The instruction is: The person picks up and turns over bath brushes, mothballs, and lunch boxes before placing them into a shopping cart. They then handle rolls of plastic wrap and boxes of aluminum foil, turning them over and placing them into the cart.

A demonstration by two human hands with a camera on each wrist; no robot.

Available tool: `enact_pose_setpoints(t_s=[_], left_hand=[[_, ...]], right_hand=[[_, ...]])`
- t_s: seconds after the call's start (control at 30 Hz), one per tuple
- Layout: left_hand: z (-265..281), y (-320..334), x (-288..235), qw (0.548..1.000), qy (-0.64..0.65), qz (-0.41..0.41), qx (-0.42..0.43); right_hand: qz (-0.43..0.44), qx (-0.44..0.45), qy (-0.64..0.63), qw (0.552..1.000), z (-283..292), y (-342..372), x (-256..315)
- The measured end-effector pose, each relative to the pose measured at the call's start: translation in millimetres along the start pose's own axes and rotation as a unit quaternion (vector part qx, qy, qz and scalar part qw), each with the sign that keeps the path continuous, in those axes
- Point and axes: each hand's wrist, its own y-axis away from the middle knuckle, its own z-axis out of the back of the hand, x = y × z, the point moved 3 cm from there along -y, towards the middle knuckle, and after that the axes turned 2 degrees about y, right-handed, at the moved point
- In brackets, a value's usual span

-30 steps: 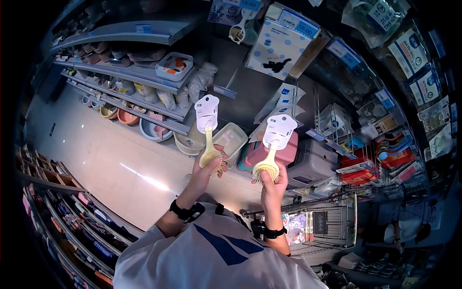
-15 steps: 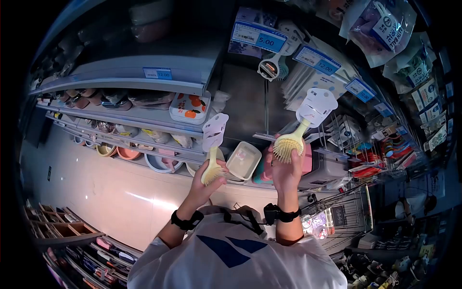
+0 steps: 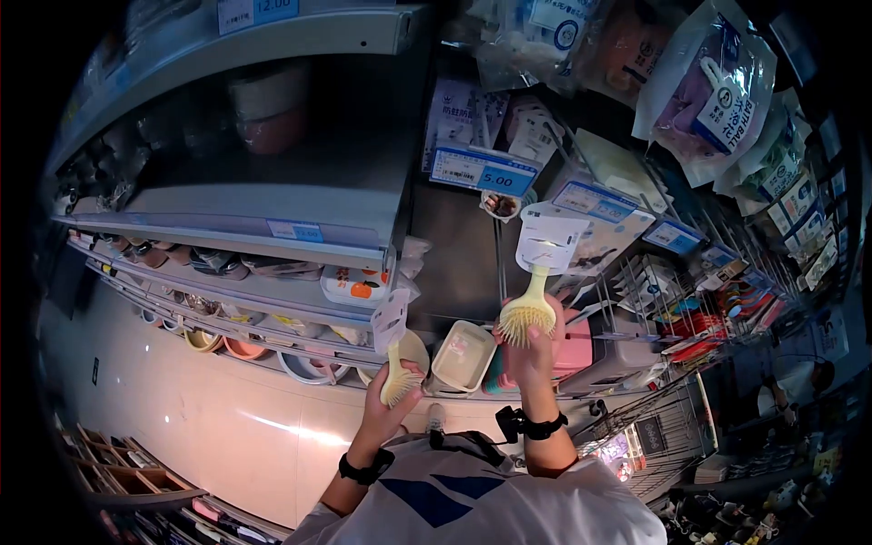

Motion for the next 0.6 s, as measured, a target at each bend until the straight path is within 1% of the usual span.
enact_pose_setpoints(t_s=[0.07,0.27,0.33,0.4,0.6], left_hand=[[1,-9,7,1.000,-0.004,-0.015,0.003],[-3,-22,12,1.000,0.012,0.006,0.024],[-8,-25,11,0.999,0.038,0.018,0.026],[-10,-29,15,0.999,0.038,0.020,0.029],[-15,-37,21,0.998,0.010,0.032,0.055]], right_hand=[[0.005,0.016,0.004,1.000,-6,-17,7],[0.016,0.008,0.002,1.000,-10,-42,11],[0.016,0.000,-0.004,1.000,-10,-45,12],[-0.007,0.003,-0.017,1.000,-13,-48,14],[-0.019,-0.002,-0.020,1.000,-15,-52,10]])
